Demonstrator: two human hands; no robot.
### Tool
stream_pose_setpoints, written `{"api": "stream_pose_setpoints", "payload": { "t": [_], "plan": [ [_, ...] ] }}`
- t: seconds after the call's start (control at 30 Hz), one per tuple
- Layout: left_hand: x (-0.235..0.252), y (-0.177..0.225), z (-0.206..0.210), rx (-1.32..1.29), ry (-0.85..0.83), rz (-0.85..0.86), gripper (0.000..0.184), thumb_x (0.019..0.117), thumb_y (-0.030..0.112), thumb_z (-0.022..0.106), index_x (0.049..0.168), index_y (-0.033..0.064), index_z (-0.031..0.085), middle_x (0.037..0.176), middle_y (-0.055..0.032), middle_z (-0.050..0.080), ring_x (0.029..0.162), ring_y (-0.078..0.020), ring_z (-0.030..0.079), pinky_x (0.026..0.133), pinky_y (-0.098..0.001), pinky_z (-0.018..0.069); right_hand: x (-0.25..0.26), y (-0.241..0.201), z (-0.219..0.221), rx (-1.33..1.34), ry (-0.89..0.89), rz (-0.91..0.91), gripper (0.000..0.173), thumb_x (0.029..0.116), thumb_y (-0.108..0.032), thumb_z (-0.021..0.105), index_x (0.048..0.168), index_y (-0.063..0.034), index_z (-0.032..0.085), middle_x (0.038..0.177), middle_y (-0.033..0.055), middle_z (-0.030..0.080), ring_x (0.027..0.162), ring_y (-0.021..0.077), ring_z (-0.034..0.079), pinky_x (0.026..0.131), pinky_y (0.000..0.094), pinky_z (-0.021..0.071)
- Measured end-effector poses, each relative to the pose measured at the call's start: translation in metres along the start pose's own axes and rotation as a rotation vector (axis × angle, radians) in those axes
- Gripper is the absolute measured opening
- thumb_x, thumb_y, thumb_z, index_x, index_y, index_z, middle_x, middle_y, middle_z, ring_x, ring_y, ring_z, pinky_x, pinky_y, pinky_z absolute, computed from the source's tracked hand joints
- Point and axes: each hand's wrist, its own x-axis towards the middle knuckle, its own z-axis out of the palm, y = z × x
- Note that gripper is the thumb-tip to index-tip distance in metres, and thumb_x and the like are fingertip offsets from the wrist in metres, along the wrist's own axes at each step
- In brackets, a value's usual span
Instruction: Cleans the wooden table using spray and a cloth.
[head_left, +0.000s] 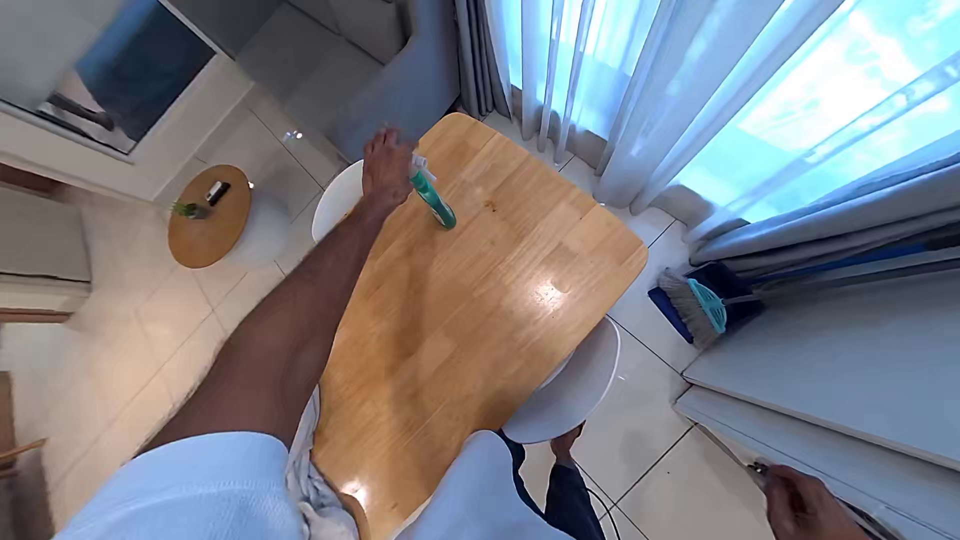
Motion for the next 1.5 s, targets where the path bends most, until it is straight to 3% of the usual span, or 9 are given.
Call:
{"api": "stream_pose_setpoints", "payload": {
  "t": [0.1, 0.27, 0.4, 0.53, 0.73, 0.9, 1.1, 1.3, 1.5],
  "plan": [
    [0.008, -0.013, 0.005, 0.013, -0.188, 0.059, 0.035, 0.0986, 0.013, 0.066, 0.132, 0.0030, 0.062, 0.133, -0.0263, 0.060, 0.130, -0.0479, 0.054, 0.103, -0.0637, 0.0478, 0.028, -0.046, 0.027, 0.027, 0.137, -0.100, 0.027, 0.0999, -0.015, 0.053, 0.105, 0.0046, 0.071, 0.084, 0.0212, 0.069, 0.062, 0.0324, 0.065, 0.055, 0.0515, 0.0524],
    [-0.068, 0.030, 0.004, -0.009, -0.125, 0.058, 0.037, 0.1032, 0.025, 0.058, 0.125, -0.0046, 0.061, 0.127, -0.0283, 0.061, 0.117, -0.0475, 0.062, 0.089, -0.0638, 0.0533, 0.085, -0.151, 0.051, 0.266, 0.251, -0.276, 0.026, 0.0993, -0.013, 0.055, 0.102, 0.0066, 0.072, 0.083, 0.0198, 0.070, 0.065, 0.0271, 0.067, 0.058, 0.0424, 0.0567],
    [-0.178, 0.080, -0.017, -0.263, 0.000, -0.037, 0.043, 0.1035, 0.034, 0.059, 0.120, -0.0054, 0.062, 0.120, -0.0252, 0.065, 0.103, -0.0429, 0.067, 0.085, -0.0606, 0.0552, 0.115, -0.271, 0.067, 0.479, 0.191, -0.473, 0.034, 0.0964, -0.019, 0.066, 0.123, 0.0026, 0.068, 0.118, 0.0188, 0.071, 0.106, 0.0280, 0.071, 0.090, 0.0449, 0.0600],
    [-0.302, 0.162, -0.062, -0.578, 0.094, -0.271, 0.036, 0.0985, 0.038, 0.068, 0.101, 0.0022, 0.066, 0.086, -0.0170, 0.066, 0.075, -0.0330, 0.066, 0.067, -0.0546, 0.0559, 0.105, -0.364, 0.068, 0.637, 0.112, -0.706, 0.092, 0.0839, -0.028, 0.081, 0.158, -0.0034, 0.033, 0.164, 0.0202, 0.033, 0.149, 0.0333, 0.039, 0.117, 0.0523, 0.0424],
    [-0.391, 0.226, -0.087, -0.892, 0.001, -0.662, 0.043, 0.0953, 0.049, 0.066, 0.100, 0.0069, 0.072, 0.090, -0.0114, 0.070, 0.090, -0.0279, 0.068, 0.083, -0.0527, 0.0541, 0.020, -0.370, 0.029, 0.509, -0.075, -0.740, 0.067, 0.0787, -0.017, 0.076, 0.139, 0.0026, 0.055, 0.130, 0.0203, 0.064, 0.101, 0.0321, 0.071, 0.073, 0.0519, 0.0605],
    [-0.454, 0.255, -0.090, -0.938, -0.010, -0.582, 0.057, 0.1009, 0.059, 0.049, 0.115, 0.0065, 0.068, 0.104, -0.0157, 0.071, 0.102, -0.0332, 0.068, 0.088, -0.0579, 0.0518, -0.026, -0.339, 0.037, 0.765, -0.018, -0.742, 0.050, 0.0869, -0.011, 0.070, 0.124, 0.0183, 0.056, 0.111, 0.0221, 0.068, 0.104, 0.0206, 0.069, 0.095, 0.0378, 0.0571],
    [-0.524, 0.176, -0.038, -0.980, 0.205, -0.699, 0.048, 0.1055, 0.051, 0.050, 0.121, 0.0091, 0.067, 0.096, -0.0143, 0.071, 0.090, -0.0326, 0.070, 0.078, -0.0581, 0.0555, -0.029, -0.358, 0.040, 1.129, -0.518, -0.438, 0.029, 0.1061, -0.016, 0.048, 0.125, 0.0031, 0.059, 0.097, 0.0064, 0.071, 0.052, 0.0077, 0.056, 0.046, 0.0219, 0.0509],
    [-0.580, 0.003, 0.109, -0.796, 0.157, -1.101, 0.071, 0.0912, 0.036, 0.073, 0.146, -0.0026, 0.048, 0.149, -0.0293, 0.046, 0.139, -0.0469, 0.045, 0.109, -0.0653, 0.0410, -0.069, -0.387, 0.068, 0.923, -0.626, -0.471, 0.032, 0.1049, -0.024, 0.053, 0.120, 0.0027, 0.063, 0.102, 0.0075, 0.072, 0.054, 0.0076, 0.057, 0.048, 0.0210, 0.0511],
    [-0.648, -0.164, 0.168, -0.536, 0.136, -1.040, 0.100, 0.0815, 0.016, 0.083, 0.159, -0.0048, 0.024, 0.166, -0.0338, 0.014, 0.154, -0.0525, 0.013, 0.124, -0.0630, 0.0192, -0.128, -0.457, 0.104, 0.762, -0.517, -0.385, 0.024, 0.1017, -0.022, 0.057, 0.110, -0.0014, 0.066, 0.065, 0.0000, 0.062, 0.047, 0.0098, 0.056, 0.047, 0.0242, 0.0531]
  ]
}}
